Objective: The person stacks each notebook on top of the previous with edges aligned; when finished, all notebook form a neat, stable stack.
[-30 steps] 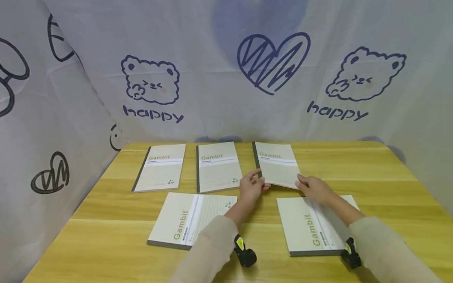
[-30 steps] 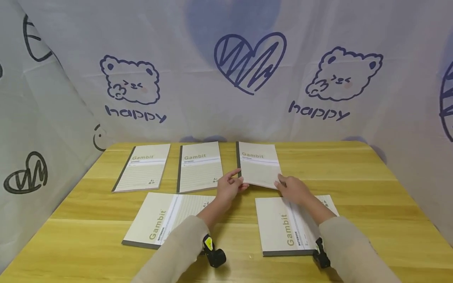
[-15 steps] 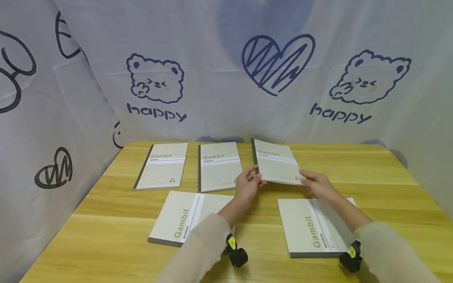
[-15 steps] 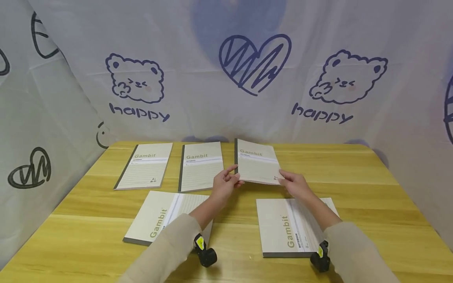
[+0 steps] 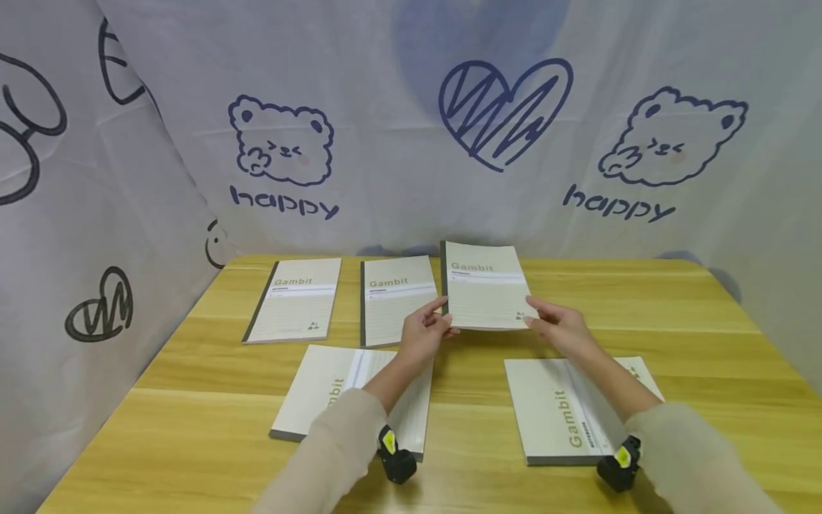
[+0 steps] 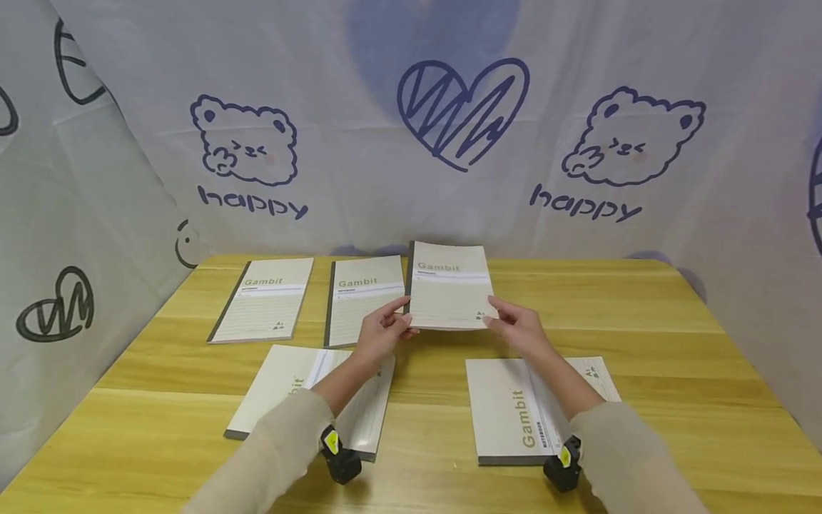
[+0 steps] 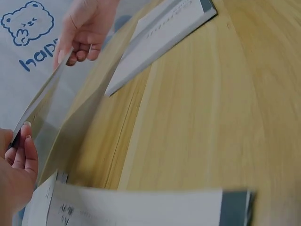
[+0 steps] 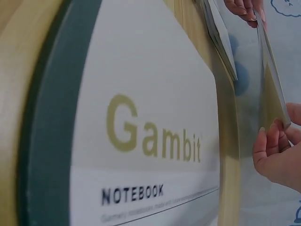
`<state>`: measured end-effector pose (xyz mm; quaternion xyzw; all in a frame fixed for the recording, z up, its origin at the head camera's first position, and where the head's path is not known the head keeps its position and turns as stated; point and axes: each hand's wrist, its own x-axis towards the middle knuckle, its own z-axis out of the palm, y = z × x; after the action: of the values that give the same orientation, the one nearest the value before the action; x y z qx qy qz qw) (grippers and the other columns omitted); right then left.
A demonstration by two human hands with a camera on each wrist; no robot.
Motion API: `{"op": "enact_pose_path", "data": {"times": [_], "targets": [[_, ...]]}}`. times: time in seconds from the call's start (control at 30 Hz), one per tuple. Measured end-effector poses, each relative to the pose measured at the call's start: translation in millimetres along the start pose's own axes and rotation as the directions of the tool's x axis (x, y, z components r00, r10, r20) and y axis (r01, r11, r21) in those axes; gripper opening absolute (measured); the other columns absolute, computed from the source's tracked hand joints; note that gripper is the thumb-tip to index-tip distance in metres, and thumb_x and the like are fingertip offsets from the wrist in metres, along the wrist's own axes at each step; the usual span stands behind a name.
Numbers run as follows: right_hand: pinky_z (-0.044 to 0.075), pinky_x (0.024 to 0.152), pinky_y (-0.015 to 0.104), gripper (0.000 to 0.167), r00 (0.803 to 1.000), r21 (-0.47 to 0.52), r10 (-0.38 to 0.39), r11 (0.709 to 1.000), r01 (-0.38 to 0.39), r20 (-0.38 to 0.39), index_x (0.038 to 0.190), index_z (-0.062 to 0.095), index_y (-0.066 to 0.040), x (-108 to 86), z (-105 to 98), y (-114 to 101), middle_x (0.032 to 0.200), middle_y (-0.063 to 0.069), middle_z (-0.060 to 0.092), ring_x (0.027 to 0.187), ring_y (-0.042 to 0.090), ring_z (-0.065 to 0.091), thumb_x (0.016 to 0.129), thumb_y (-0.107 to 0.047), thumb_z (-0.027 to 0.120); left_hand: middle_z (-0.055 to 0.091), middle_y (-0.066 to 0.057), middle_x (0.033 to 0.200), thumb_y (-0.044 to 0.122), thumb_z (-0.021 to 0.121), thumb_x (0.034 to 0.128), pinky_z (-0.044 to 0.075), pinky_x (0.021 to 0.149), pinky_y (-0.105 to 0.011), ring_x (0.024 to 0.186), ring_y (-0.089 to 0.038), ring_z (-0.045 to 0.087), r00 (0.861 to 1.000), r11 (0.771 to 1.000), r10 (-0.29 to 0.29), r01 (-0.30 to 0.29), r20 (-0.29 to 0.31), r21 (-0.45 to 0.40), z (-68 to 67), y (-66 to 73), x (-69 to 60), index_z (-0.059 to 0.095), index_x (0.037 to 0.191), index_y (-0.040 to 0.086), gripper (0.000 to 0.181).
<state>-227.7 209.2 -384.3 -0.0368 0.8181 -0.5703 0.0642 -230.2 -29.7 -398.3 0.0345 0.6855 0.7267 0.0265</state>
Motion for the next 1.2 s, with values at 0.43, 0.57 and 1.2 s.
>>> {"op": "enact_pose_path", "data": {"times": [0.43,0.57,1.2], "targets": [[0.046,0.062,0.014,0.049,0.997,-0.118,-0.073,0.991,0.071,-0.016,0.137,0.042,-0.001,16.3,24,-34,0.084,0.001,0.046,0.071,0.005,0.046,0.092,-0.012,0.056,0.050,0.005,0.065,-0.004,0.053,0.0890,0.052,0.065,-0.014,0.059,-0.002,0.056,0.998,0.996,0.044,-0.040,-0.044,0.079,-33.6,15.6,-0.2,0.050,0.129,-0.004,0.041],[0.045,0.061,0.014,0.048,0.996,-0.104,-0.089,0.991,0.087,-0.022,0.136,0.043,0.001,19.7,34,-35,0.085,0.002,0.047,0.072,0.007,0.045,0.091,-0.010,0.057,0.050,0.005,0.065,-0.005,0.054,0.0887,0.053,0.063,-0.015,0.058,-0.002,0.056,0.997,0.994,0.048,-0.042,-0.062,0.101,-43.0,17.0,-1.5,0.051,0.128,-0.005,0.040],[0.036,0.057,0.015,0.044,0.992,-0.086,-0.120,0.989,0.117,-0.031,0.131,0.049,0.003,29.8,92,-35,0.088,0.009,0.050,0.077,0.014,0.043,0.088,-0.005,0.058,0.056,0.003,0.067,0.001,0.056,0.0884,0.046,0.057,-0.013,0.059,-0.005,0.055,0.991,0.949,0.074,-0.036,-0.108,0.313,-94.6,3.6,-15.1,0.054,0.126,-0.004,0.038]]}}
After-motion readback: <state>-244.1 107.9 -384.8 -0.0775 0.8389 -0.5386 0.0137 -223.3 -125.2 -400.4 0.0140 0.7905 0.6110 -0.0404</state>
